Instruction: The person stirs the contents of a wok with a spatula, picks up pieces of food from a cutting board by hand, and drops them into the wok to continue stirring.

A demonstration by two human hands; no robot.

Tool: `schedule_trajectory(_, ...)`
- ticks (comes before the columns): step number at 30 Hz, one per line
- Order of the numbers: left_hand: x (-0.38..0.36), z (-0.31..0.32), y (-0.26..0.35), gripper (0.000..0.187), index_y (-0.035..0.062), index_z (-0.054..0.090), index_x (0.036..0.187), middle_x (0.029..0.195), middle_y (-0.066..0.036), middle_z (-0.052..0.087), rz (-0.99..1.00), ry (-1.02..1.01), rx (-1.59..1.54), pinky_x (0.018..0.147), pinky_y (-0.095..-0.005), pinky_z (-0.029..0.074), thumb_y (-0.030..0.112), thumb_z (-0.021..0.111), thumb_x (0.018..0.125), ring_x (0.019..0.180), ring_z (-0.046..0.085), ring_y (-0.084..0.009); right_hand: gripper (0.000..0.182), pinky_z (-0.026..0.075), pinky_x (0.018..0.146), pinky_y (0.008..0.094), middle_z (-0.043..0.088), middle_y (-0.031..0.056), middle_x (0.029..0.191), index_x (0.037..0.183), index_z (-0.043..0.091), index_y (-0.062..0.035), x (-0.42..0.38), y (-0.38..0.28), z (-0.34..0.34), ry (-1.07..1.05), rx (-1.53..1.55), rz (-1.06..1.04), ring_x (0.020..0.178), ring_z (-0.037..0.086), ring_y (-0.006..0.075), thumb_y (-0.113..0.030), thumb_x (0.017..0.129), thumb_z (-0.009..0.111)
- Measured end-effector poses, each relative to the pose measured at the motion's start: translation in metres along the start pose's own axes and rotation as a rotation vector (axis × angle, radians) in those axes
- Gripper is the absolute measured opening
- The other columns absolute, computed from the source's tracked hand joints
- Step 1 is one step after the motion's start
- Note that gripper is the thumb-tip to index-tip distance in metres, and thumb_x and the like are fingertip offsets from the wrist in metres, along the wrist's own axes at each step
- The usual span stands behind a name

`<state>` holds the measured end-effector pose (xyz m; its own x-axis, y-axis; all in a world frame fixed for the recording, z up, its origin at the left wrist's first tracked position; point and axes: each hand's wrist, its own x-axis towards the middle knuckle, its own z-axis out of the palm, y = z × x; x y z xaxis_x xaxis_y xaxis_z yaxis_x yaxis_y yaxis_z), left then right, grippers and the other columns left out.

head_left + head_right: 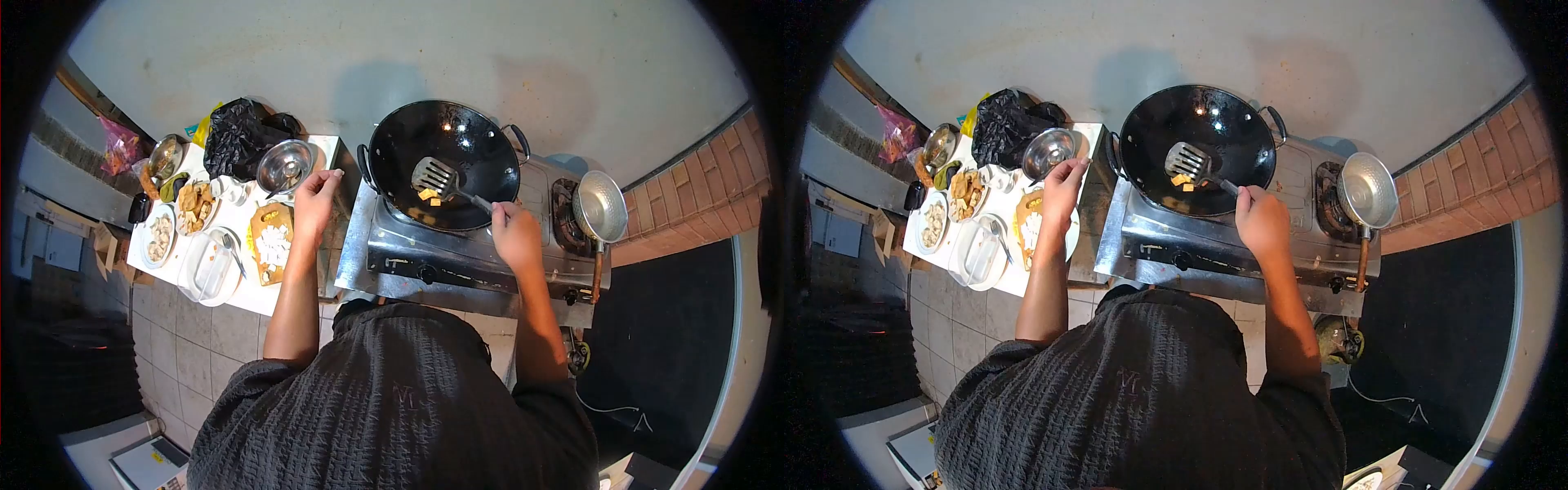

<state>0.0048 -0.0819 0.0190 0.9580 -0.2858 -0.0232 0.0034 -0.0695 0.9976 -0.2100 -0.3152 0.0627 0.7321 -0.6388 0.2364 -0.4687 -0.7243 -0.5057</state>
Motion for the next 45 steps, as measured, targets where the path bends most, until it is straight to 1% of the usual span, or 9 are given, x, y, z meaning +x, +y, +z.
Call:
schedule_trajectory(3,0.001,-0.001,-0.002,0.021,-0.0018,0.064,0.088,0.072,0.003,0.056,0.001,-0.018,-0.001,0.062,-0.0196,0.036,0.019,0.063,0.085,0.067,0.045,-0.0043,0.032,0.045,0.062,0.0465,0.061,0.0207,0.071,0.081,0.064,-0.0024,0.001,0.001,-0.006,0.035,0.05,-0.059,0.069,0.059,0.0394,-0.028,0.088,0.047)
schedule_trajectory(16,0.0,0.002,-0.005,0.023,-0.0019,0.064,0.089,0.073,0.003,0.056,-0.018,-0.013,-0.008,0.062,-0.0194,0.036,0.02,0.063,0.084,0.068,0.045,-0.0043,0.034,0.046,0.068,0.0424,0.062,0.0232,0.076,0.086,0.066,0.0017,0.007,0.013,-0.011,-0.087,0.206,0.022,0.075,0.061,0.0386,-0.029,0.086,0.051)
schedule_trajectory(25,0.006,-0.003,-0.013,0.024,-0.0015,0.064,0.089,0.073,0.003,0.056,-0.032,-0.009,0.008,0.062,-0.0199,0.036,0.022,0.063,0.085,0.068,0.045,-0.0052,0.034,0.043,0.06,0.041,0.059,0.0216,0.064,0.079,0.063,0.0038,0.021,0.005,-0.014,-0.194,0.201,0.173,0.064,0.059,0.037,-0.028,0.085,0.052)
schedule_trajectory(28,0.002,-0.002,-0.013,0.024,-0.0016,0.064,0.09,0.075,0.002,0.057,-0.044,-0.007,-0.015,0.064,-0.02,0.037,0.022,0.062,0.085,0.07,0.046,-0.0055,0.035,0.043,0.059,0.0401,0.058,0.021,0.062,0.078,0.063,0.0047,0.028,0.013,-0.012,-0.238,0.258,0.201,0.062,0.059,0.035,-0.028,0.085,0.052)
schedule_trajectory(34,-0.004,-0.007,-0.011,0.025,-0.0023,0.064,0.093,0.08,-0.001,0.06,-0.093,0.011,-0.03,0.068,-0.0198,0.039,0.021,0.062,0.085,0.073,0.05,-0.0062,0.033,0.044,0.063,0.0375,0.06,0.0233,0.069,0.086,0.063,0.0066,0.039,0.013,-0.038,-0.324,0.214,0.094,0.066,0.062,0.0308,-0.025,0.085,0.053)
schedule_trajectory(36,-0.005,-0.008,-0.01,0.024,-0.0023,0.064,0.093,0.08,0.0,0.06,-0.109,0.013,-0.021,0.068,-0.0198,0.039,0.02,0.062,0.085,0.073,0.049,-0.0061,0.033,0.044,0.065,0.0367,0.061,0.0234,0.071,0.088,0.063,0.0075,0.046,0.022,-0.038,-0.295,0.209,-0.003,0.067,0.062,0.0299,-0.024,0.086,0.053)
schedule_trajectory(40,-0.007,-0.009,-0.013,0.023,-0.002,0.064,0.093,0.08,0.0,0.06,-0.147,0.009,-0.041,0.068,-0.0196,0.039,0.019,0.062,0.085,0.072,0.049,-0.006,0.033,0.045,0.066,0.0361,0.061,0.0225,0.071,0.089,0.062,0.0077,0.059,0.026,-0.041,-0.363,0.184,-0.005,0.067,0.061,0.0274,-0.024,0.085,0.054)
schedule_trajectory(42,-0.007,-0.009,-0.015,0.022,-0.0017,0.064,0.093,0.08,0.0,0.06,-0.144,0.006,-0.061,0.067,-0.0192,0.039,0.019,0.061,0.085,0.072,0.049,-0.0058,0.032,0.045,0.068,0.0351,0.062,0.0215,0.072,0.091,0.062,0.0073,0.063,0.017,-0.047,-0.499,0.133,0.14,0.068,0.06,0.0245,-0.023,0.085,0.054)
schedule_trajectory(45,-0.006,-0.011,-0.016,0.022,-0.0017,0.064,0.092,0.08,0.0,0.06,-0.163,0.018,-0.064,0.068,-0.0192,0.039,0.019,0.061,0.085,0.073,0.049,-0.0061,0.033,0.044,0.068,0.0343,0.062,0.0204,0.073,0.092,0.062,0.0078,0.064,0.017,-0.051,-0.476,0.161,0.117,0.069,0.06,0.0224,-0.024,0.085,0.054)
